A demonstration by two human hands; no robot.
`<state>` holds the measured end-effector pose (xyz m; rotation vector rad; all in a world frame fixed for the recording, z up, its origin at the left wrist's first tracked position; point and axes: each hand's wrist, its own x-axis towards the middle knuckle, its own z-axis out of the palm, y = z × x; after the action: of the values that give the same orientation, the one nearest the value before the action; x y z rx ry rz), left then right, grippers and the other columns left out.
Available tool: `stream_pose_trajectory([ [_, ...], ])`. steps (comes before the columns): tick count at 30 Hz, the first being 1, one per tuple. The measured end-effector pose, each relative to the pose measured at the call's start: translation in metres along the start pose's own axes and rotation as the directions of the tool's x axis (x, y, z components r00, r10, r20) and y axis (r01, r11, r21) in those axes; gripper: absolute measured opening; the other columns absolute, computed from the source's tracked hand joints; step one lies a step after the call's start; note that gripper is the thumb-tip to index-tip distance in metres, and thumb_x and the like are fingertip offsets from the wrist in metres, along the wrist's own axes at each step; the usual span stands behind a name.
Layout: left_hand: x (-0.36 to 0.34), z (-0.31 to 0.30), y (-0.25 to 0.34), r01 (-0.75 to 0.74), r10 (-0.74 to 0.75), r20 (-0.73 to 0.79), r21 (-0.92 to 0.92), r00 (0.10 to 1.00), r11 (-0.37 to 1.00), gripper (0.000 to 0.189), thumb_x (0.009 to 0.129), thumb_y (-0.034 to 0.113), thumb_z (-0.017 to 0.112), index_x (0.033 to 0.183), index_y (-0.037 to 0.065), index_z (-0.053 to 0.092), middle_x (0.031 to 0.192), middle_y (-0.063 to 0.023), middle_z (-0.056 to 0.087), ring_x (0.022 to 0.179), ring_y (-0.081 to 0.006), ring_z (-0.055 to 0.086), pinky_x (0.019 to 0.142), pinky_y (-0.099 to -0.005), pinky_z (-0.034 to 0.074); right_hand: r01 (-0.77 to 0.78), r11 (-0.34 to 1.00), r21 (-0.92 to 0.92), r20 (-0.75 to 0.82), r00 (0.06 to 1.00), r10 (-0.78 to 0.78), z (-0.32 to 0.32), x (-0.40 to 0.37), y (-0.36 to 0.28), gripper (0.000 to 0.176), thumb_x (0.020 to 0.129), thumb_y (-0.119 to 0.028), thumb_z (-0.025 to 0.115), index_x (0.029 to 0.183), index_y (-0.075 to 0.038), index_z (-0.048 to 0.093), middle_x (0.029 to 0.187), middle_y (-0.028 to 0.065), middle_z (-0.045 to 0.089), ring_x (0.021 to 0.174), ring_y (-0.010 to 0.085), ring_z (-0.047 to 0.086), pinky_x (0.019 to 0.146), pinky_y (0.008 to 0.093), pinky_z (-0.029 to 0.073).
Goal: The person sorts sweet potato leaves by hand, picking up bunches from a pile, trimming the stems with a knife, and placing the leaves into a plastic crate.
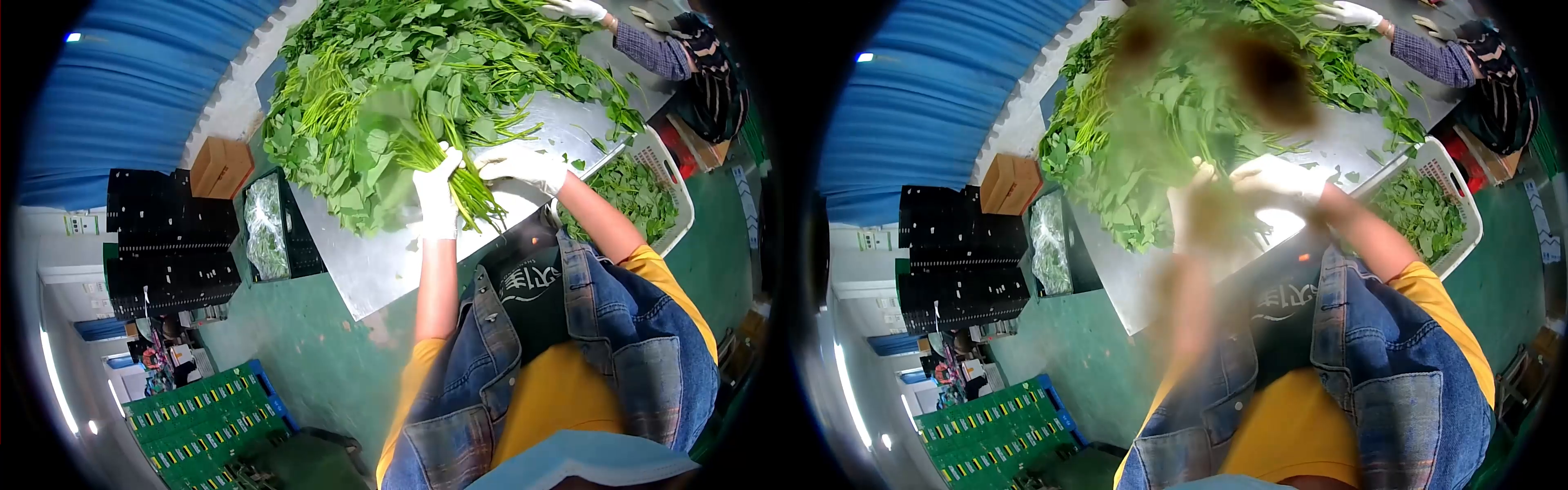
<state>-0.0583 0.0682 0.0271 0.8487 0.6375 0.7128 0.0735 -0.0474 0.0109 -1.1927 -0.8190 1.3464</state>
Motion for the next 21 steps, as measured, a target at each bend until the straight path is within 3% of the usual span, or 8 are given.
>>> stream_pose_trajectory([
  [5, 0.001, 0.000, -0.004, 0.041, -0.036, 0.039, -0.110, 0.999, 0.993, 0.032, 0.074, -0.007, 0.064, 0.103, -0.004, 0.052, 0.086, -0.0112, 0.060, 0.069, -0.0163, 0.057, 0.063, -0.0265, 0.048, -0.056, 0.998, 0.019, -0.211, 0.976, 0.058, 0.011, -0.007, -0.008, 0.013, 0.080, -0.013, 0.058, 0.072, -0.003, 0.058, 0.066, 0.0005, 0.052, 0.061, 0.0067, 0.047, 0.055, 0.0233, 0.038],
  [8, 0.005, -0.002, -0.010, 0.124, -0.111, 0.095, -0.142, 0.989, 0.982, 0.032, 0.075, -0.007, 0.063, 0.105, -0.004, 0.051, 0.089, -0.0124, 0.061, 0.071, -0.0159, 0.057, 0.065, -0.0261, 0.048, 0.014, 0.993, -0.117, -0.199, 0.979, -0.037, 0.001, -0.006, 0.006, 0.013, 0.080, -0.012, 0.059, 0.070, -0.004, 0.056, 0.064, -0.0008, 0.050, 0.060, 0.0069, 0.046, 0.053, 0.0236, 0.037],
  [9, 0.005, 0.000, -0.009, 0.168, -0.153, 0.128, -0.118, 0.980, 0.979, 0.033, 0.075, -0.007, 0.063, 0.105, -0.004, 0.051, 0.091, -0.0131, 0.061, 0.071, -0.0156, 0.057, 0.065, -0.0260, 0.048, -0.027, 0.999, -0.023, -0.217, 0.976, 0.022, 0.003, -0.006, 0.007, 0.014, 0.082, -0.010, 0.057, 0.069, -0.005, 0.055, 0.063, -0.0017, 0.048, 0.060, 0.0066, 0.046, 0.052, 0.0233, 0.036],
  [16, 0.025, -0.008, -0.038, 0.366, -0.336, 0.247, -0.089, 0.909, 0.926, 0.028, 0.073, -0.003, 0.065, 0.099, -0.002, 0.054, 0.088, -0.0126, 0.063, 0.067, -0.0159, 0.058, 0.063, -0.0251, 0.049, 0.050, 0.997, -0.058, -0.249, 0.967, -0.063, -0.007, -0.030, 0.010, 0.011, 0.085, -0.009, 0.055, 0.075, -0.003, 0.056, 0.066, 0.0020, 0.052, 0.059, 0.0103, 0.050, 0.053, 0.0256, 0.040],
  [18, 0.025, 0.000, -0.041, 0.330, -0.306, 0.201, -0.098, 0.931, 0.939, 0.025, 0.073, -0.004, 0.064, 0.095, -0.001, 0.055, 0.082, -0.0096, 0.061, 0.067, -0.0159, 0.058, 0.062, -0.0260, 0.049, 0.285, 0.807, -0.517, -0.217, 0.869, -0.445, -0.022, -0.041, 0.025, 0.011, 0.086, -0.010, 0.053, 0.079, -0.002, 0.057, 0.068, 0.0043, 0.054, 0.061, 0.0123, 0.052, 0.055, 0.0259, 0.042],
  [19, 0.025, 0.003, -0.041, 0.333, -0.308, 0.207, -0.098, 0.929, 0.938, 0.025, 0.073, -0.004, 0.064, 0.095, -0.001, 0.055, 0.082, -0.0096, 0.061, 0.067, -0.0159, 0.058, 0.062, -0.0260, 0.049, 0.270, 0.812, -0.517, -0.234, 0.868, -0.438, -0.028, -0.050, 0.029, 0.013, 0.088, -0.011, 0.051, 0.081, -0.003, 0.059, 0.073, 0.0036, 0.055, 0.062, 0.0127, 0.053, 0.056, 0.0251, 0.043],
  [20, 0.021, 0.008, -0.037, 0.358, -0.335, 0.169, -0.136, 0.927, 0.924, 0.021, 0.074, -0.003, 0.064, 0.093, 0.001, 0.054, 0.079, -0.0079, 0.058, 0.065, -0.0156, 0.057, 0.061, -0.0264, 0.049, 0.074, 0.994, 0.084, -0.443, 0.896, -0.029, -0.022, -0.062, 0.015, 0.011, 0.089, -0.010, 0.050, 0.086, -0.004, 0.058, 0.076, 0.0024, 0.057, 0.062, 0.0129, 0.054, 0.058, 0.0249, 0.044],
  [21, 0.018, 0.013, -0.032, 0.379, -0.361, 0.130, -0.173, 0.924, 0.909, 0.018, 0.075, -0.002, 0.063, 0.090, 0.003, 0.054, 0.076, -0.0062, 0.056, 0.064, -0.0153, 0.055, 0.060, -0.0268, 0.048, 0.155, 0.965, 0.213, -0.566, 0.824, -0.008, -0.032, -0.070, 0.026, 0.011, 0.090, -0.013, 0.050, 0.089, -0.005, 0.058, 0.076, 0.0017, 0.057, 0.062, 0.0123, 0.054, 0.058, 0.0242, 0.046],
])
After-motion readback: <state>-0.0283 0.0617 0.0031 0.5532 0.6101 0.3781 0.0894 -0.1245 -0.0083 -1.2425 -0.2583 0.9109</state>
